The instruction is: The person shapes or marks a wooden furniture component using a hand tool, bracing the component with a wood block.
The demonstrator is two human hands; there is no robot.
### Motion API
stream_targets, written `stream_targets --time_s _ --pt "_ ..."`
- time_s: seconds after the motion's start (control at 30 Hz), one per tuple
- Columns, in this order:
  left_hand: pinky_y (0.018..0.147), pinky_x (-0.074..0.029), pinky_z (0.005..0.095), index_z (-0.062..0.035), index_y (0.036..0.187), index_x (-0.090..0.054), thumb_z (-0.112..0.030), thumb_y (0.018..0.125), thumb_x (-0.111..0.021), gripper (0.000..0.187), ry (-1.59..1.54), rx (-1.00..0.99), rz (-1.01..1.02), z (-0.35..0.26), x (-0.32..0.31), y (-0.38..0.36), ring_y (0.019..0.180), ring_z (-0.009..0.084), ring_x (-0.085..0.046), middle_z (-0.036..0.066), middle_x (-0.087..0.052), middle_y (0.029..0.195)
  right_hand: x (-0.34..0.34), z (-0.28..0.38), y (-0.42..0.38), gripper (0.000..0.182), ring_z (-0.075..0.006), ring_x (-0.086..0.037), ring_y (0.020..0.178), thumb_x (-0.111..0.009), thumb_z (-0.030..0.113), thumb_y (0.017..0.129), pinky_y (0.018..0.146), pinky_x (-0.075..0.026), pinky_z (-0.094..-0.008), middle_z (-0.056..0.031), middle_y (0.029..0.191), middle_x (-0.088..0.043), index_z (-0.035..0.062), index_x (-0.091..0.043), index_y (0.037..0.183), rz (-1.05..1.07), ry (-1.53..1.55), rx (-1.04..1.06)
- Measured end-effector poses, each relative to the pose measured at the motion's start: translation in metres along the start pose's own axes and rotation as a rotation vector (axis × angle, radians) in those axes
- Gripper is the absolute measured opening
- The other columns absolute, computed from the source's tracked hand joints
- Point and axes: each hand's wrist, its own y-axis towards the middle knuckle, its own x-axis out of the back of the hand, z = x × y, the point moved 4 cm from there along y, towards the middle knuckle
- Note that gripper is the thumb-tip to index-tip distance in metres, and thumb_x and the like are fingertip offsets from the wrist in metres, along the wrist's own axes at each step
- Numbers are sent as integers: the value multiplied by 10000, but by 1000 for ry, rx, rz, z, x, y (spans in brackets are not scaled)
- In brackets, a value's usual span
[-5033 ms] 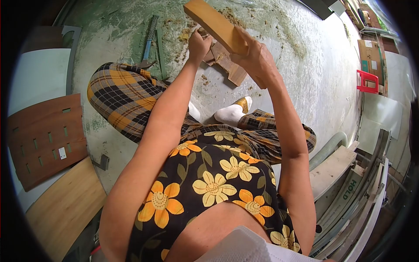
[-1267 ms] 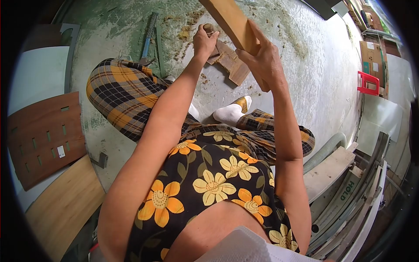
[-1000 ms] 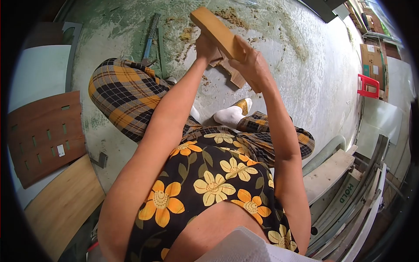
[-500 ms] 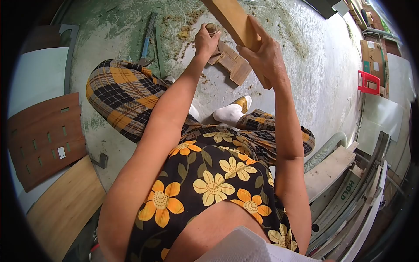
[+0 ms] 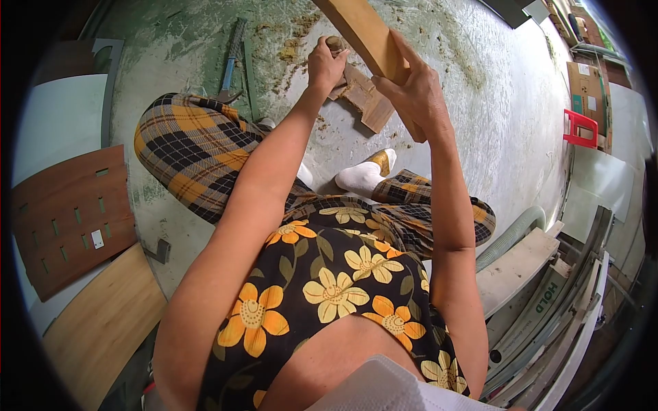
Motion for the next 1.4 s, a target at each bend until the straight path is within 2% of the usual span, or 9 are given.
stream_targets --time_s 0.3,0.6,0.8,0.83,0.93,1.07,1.17,1.27,1.4 --pt "816 -527 397 7 1122 -530 -188 776 -761 460 -1 -32 -31 -10 -2 -6 896 330 -677 171 -694 948 3 4 -1 846 -349 -695 913 -713 263 672 814 -541 -403 -235 986 -693 175 -407 1456 -16 -29 21" --pt "802 -524 389 -5 1105 -565 -166 806 -714 371 45 19 -44 -18 2 -7 904 322 -676 162 -698 939 -15 -3 0 787 -263 -696 952 -737 198 735 798 -574 -384 -213 1074 -690 170 -425 1456 -28 46 85" --pt "792 -521 369 -11 1017 -641 -147 814 -702 252 -411 -163 -102 1 -7 -7 928 320 -674 165 -700 969 -30 -14 2 803 -354 -689 939 -729 295 734 846 -537 -447 -248 1070 -677 135 -414 1455 111 -148 54" --pt "807 -523 379 8 1044 -606 -171 795 -727 329 -68 -101 -13 1 -5 -3 930 326 -673 182 -695 967 -24 -8 4 799 -352 -691 933 -728 296 736 847 -537 -446 -251 1071 -676 138 -415 1454 84 -122 62" --pt "819 -526 391 13 1089 -561 -193 790 -733 402 -26 58 -31 -7 4 -4 926 335 -674 192 -692 974 -6 10 2 793 -344 -694 926 -725 282 742 848 -540 -436 -255 1078 -673 154 -412 1458 52 8 35" --pt "810 -533 392 -3 1123 -543 -201 800 -727 421 5 44 -39 1 0 -1 920 330 -678 183 -694 984 -20 -6 -2 790 -361 -671 976 -707 250 727 845 -523 -410 -246 1076 -668 112 -403 1443 10 145 31" --pt "770 -541 388 -6 1105 -562 -149 809 -697 356 -127 -114 8 -13 5 -7 907 336 -680 186 -698 922 -31 -21 -4 814 -348 -674 987 -712 255 720 851 -523 -405 -254 1083 -666 119 -390 1455 165 -164 -18" --pt "764 -541 385 0 1100 -563 -132 809 -687 343 -67 -140 -142 7 -1 -2 893 337 -683 182 -700 906 -32 -27 -2 823 -349 -677 976 -720 263 712 842 -526 -401 -252 1065 -671 123 -395 1454 113 -41 -14" --pt "776 -539 406 15 1096 -556 -209 778 -748 434 4 -89 -88 0 2 -1 877 339 -682 178 -696 922 -14 -18 -1 818 -352 -686 943 -720 268 711 826 -534 -400 -251 1042 -677 122 -402 1451 28 6 -9"
